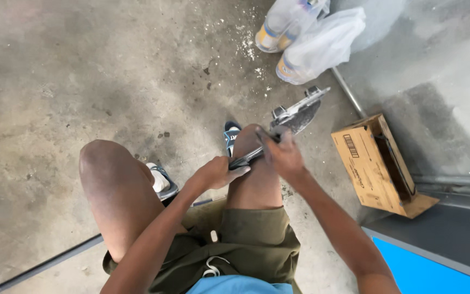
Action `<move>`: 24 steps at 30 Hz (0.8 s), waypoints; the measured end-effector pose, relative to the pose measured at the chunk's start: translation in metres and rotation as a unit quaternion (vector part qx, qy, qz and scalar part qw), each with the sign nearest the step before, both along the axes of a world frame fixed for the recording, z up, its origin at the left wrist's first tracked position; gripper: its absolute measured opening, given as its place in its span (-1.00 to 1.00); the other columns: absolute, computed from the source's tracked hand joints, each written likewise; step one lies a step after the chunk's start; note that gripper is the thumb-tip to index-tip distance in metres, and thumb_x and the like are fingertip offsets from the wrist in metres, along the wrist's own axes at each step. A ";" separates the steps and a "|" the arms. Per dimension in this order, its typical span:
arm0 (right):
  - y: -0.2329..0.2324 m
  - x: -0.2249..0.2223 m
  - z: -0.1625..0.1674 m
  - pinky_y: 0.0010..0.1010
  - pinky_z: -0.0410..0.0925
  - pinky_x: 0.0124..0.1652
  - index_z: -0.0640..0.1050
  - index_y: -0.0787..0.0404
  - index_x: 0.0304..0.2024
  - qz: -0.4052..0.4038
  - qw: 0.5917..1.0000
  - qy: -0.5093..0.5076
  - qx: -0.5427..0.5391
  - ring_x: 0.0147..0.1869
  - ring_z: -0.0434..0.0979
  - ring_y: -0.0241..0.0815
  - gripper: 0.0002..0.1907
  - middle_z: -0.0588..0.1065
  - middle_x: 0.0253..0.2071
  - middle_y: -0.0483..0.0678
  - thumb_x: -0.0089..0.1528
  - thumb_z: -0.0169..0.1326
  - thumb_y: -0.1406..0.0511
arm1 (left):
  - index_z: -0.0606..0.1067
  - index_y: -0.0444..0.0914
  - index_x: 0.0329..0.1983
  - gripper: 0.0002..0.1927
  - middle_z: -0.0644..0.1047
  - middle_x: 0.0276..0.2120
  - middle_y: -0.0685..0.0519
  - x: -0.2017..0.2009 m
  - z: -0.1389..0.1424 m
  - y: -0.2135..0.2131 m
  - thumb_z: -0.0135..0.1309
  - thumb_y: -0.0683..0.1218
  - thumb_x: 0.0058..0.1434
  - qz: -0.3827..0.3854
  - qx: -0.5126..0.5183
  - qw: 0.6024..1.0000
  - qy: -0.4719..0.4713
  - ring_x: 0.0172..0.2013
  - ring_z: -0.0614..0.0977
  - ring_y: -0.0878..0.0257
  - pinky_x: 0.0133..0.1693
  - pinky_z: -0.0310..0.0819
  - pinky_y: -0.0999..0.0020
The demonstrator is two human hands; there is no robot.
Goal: The person sits and scrubs a small metal part with a dark abrasive pad, repeatedly rubbing its surfaces and edges. The part is rotated and flipped to access different sides while the person continues scrubbing.
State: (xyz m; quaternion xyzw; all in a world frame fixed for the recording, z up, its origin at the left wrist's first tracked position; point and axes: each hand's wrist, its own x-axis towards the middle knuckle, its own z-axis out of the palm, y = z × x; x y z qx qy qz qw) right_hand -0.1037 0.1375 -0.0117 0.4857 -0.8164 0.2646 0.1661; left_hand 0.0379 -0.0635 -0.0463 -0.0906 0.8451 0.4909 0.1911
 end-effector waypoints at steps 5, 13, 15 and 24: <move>0.003 0.016 0.011 -0.22 0.38 -0.15 0.59 0.17 0.20 -0.011 0.998 0.054 0.036 -0.08 0.45 -0.02 -0.57 0.51 -0.05 0.01 0.28 0.26 0.49 | 0.56 -0.38 -0.26 -0.22 0.58 -0.46 -0.35 0.001 -0.008 0.004 -0.04 0.46 0.20 -0.032 0.001 0.999 -0.034 -0.40 0.64 -0.23 -0.26 0.51 -0.05; 0.004 0.029 0.028 -0.08 0.28 -0.35 0.66 0.26 0.04 -0.233 0.813 -0.521 0.117 -0.28 0.46 0.32 -0.72 0.49 -0.26 0.34 0.46 0.14 0.19 | 0.58 -0.40 -0.27 -0.15 0.57 -0.45 -0.34 -0.001 -0.023 0.007 -0.06 0.52 0.17 -0.027 -0.028 0.998 0.046 -0.38 0.63 -0.23 -0.29 0.50 -0.06; 0.010 0.029 0.028 -0.17 0.36 -0.33 0.64 0.06 0.15 -0.096 0.973 -0.142 0.152 -0.16 0.48 0.13 -0.68 0.46 -0.16 0.11 0.34 0.16 0.26 | 0.53 -0.44 -0.27 -0.12 0.59 -0.48 -0.33 -0.002 -0.022 0.007 -0.13 0.53 0.21 -0.060 -0.023 0.998 -0.005 -0.43 0.65 -0.20 -0.31 0.53 -0.03; 0.013 0.037 0.043 -0.21 0.38 -0.45 0.62 -0.18 0.18 -0.008 0.972 0.027 0.233 -0.27 0.50 -0.03 -0.58 0.42 -0.16 0.01 0.25 0.22 0.20 | 0.54 -0.46 -0.18 -0.08 0.62 -0.43 -0.30 -0.003 -0.012 0.005 -0.13 0.54 0.19 -0.063 -0.001 0.997 -0.042 -0.40 0.67 -0.16 -0.29 0.54 0.00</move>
